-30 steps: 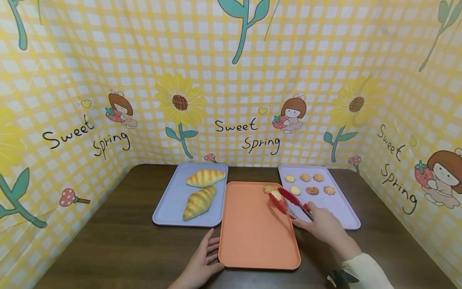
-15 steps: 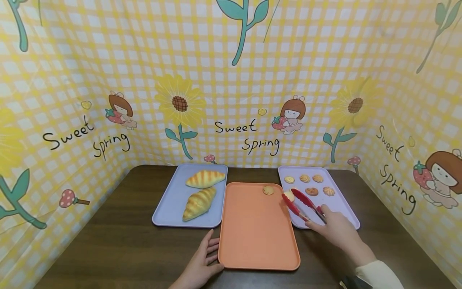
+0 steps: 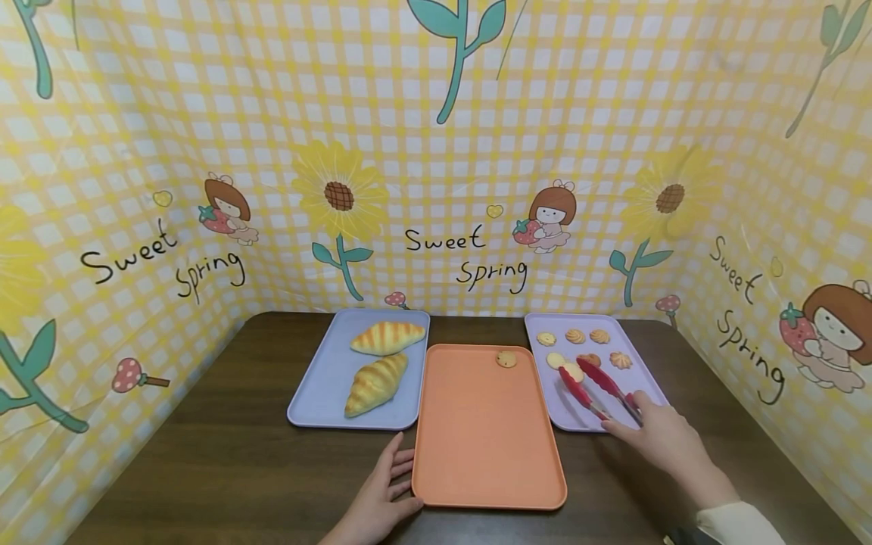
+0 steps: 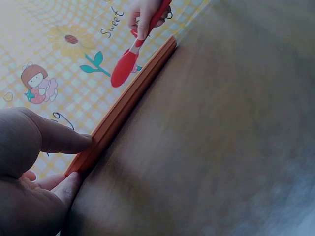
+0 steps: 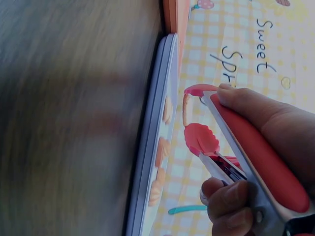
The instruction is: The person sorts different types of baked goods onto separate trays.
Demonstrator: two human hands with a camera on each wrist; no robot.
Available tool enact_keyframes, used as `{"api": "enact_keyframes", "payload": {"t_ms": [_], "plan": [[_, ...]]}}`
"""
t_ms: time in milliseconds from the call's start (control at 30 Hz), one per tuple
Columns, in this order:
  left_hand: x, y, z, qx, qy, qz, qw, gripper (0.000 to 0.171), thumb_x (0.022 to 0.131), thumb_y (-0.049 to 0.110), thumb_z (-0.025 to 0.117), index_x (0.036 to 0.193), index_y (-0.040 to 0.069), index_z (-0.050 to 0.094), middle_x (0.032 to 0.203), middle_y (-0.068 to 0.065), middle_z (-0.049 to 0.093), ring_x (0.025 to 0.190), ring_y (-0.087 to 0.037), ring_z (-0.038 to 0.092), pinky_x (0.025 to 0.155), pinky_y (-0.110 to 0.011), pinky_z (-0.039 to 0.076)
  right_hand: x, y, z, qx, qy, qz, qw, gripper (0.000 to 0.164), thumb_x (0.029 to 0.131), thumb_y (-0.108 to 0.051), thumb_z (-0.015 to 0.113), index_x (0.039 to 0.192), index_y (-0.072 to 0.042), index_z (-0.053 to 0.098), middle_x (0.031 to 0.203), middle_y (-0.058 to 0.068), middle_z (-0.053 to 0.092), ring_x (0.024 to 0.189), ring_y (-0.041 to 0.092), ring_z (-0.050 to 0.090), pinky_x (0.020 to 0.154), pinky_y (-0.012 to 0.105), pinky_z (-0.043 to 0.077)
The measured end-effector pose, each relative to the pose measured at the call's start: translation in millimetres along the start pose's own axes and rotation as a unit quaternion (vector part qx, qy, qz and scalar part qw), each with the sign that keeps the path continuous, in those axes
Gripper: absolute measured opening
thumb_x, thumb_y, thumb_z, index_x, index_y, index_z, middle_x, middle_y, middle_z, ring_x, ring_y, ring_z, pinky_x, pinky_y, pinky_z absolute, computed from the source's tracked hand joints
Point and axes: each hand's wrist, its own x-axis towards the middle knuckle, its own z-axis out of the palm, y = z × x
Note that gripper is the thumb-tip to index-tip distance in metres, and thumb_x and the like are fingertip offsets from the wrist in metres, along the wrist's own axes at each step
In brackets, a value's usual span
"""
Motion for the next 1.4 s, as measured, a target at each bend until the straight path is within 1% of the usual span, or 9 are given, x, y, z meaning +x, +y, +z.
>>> {"api": "enact_keyframes", "payload": {"t_ms": [233,367,500,633,800,933,1167,1267,1400], "plan": [[-0.4,-0.5,-0.2,-0.002,-0.003,0.010,0.9999,0.095,0.085,-0.011,0.069,0.150,-0.015,0.001,0.143,-0.040,0.032,0.132,-0.053,0.035,0.105,-0.051,0.044,-2,17,-6,0.002,-0.020,0.033,0.999,0.083,0.084,-0.059,0.071,0.121,0.012,0.049,0.098,0.040,0.060,0.079,0.046,0.064,0.060,0.059,0.053],[0.2,-0.6,-1.0,-0.004,-0.005,0.002,1.0000,0.095,0.085,-0.010,0.069,0.151,-0.015,0.000,0.143,-0.039,0.031,0.132,-0.053,0.035,0.105,-0.052,0.044,-4,27,-8,0.004,-0.027,0.045,0.999,0.086,0.084,-0.061,0.069,0.122,0.014,0.048,0.101,0.041,0.059,0.079,0.045,0.063,0.059,0.057,0.053],[0.7,-0.5,-1.7,-0.003,-0.006,0.003,1.0000,0.095,0.085,-0.010,0.069,0.151,-0.015,0.000,0.143,-0.040,0.031,0.132,-0.053,0.035,0.104,-0.052,0.044,-5,37,-12,0.004,-0.031,0.058,0.998,0.084,0.084,-0.062,0.068,0.119,0.012,0.048,0.101,0.040,0.059,0.077,0.043,0.063,0.058,0.054,0.052],[1.5,-1.5,-2.2,-0.002,-0.003,0.008,1.0000,0.095,0.085,-0.010,0.069,0.150,-0.015,0.001,0.143,-0.040,0.031,0.132,-0.053,0.035,0.104,-0.051,0.045,-5,48,-14,0.001,-0.034,0.061,0.998,0.085,0.085,-0.064,0.066,0.118,0.011,0.048,0.101,0.040,0.058,0.077,0.044,0.062,0.057,0.055,0.052],[1.7,-3.6,-1.5,-0.002,-0.001,0.006,1.0000,0.095,0.085,-0.010,0.070,0.150,-0.015,0.001,0.142,-0.040,0.032,0.132,-0.053,0.035,0.104,-0.051,0.045,-8,58,-17,-0.003,-0.040,0.065,0.997,0.085,0.085,-0.064,0.067,0.118,0.011,0.048,0.101,0.040,0.059,0.077,0.044,0.062,0.058,0.056,0.051],[0.9,-4.4,-1.0,-0.002,-0.002,0.006,1.0000,0.095,0.085,-0.010,0.069,0.150,-0.016,0.001,0.142,-0.041,0.032,0.132,-0.053,0.035,0.104,-0.052,0.045,-8,61,-19,-0.001,-0.042,0.065,0.997,0.084,0.084,-0.063,0.067,0.118,0.012,0.048,0.101,0.039,0.059,0.077,0.042,0.063,0.058,0.056,0.052],[2.3,-4.1,-0.7,-0.002,0.003,0.010,0.9999,0.095,0.084,-0.011,0.070,0.151,-0.014,0.002,0.142,-0.040,0.033,0.132,-0.053,0.036,0.104,-0.053,0.044,-5,60,-20,-0.004,-0.052,0.072,0.996,0.090,0.083,-0.066,0.067,0.117,0.015,0.047,0.097,0.038,0.059,0.072,0.036,0.060,0.056,0.053,0.051],[1.9,-4.1,-0.2,-0.001,0.004,0.011,0.9999,0.095,0.083,-0.012,0.070,0.151,-0.015,0.002,0.142,-0.041,0.033,0.131,-0.053,0.036,0.104,-0.053,0.045,-5,58,-21,-0.004,-0.048,0.070,0.996,0.088,0.083,-0.066,0.067,0.117,0.013,0.047,0.098,0.038,0.059,0.074,0.039,0.062,0.056,0.053,0.051],[0.7,-4.5,0.6,-0.002,0.003,0.007,1.0000,0.095,0.083,-0.012,0.069,0.150,-0.016,0.002,0.142,-0.041,0.033,0.131,-0.053,0.036,0.104,-0.053,0.045,-6,54,-22,-0.004,-0.038,0.064,0.997,0.085,0.084,-0.065,0.067,0.117,0.011,0.048,0.100,0.039,0.059,0.078,0.048,0.062,0.056,0.055,0.050]]}}
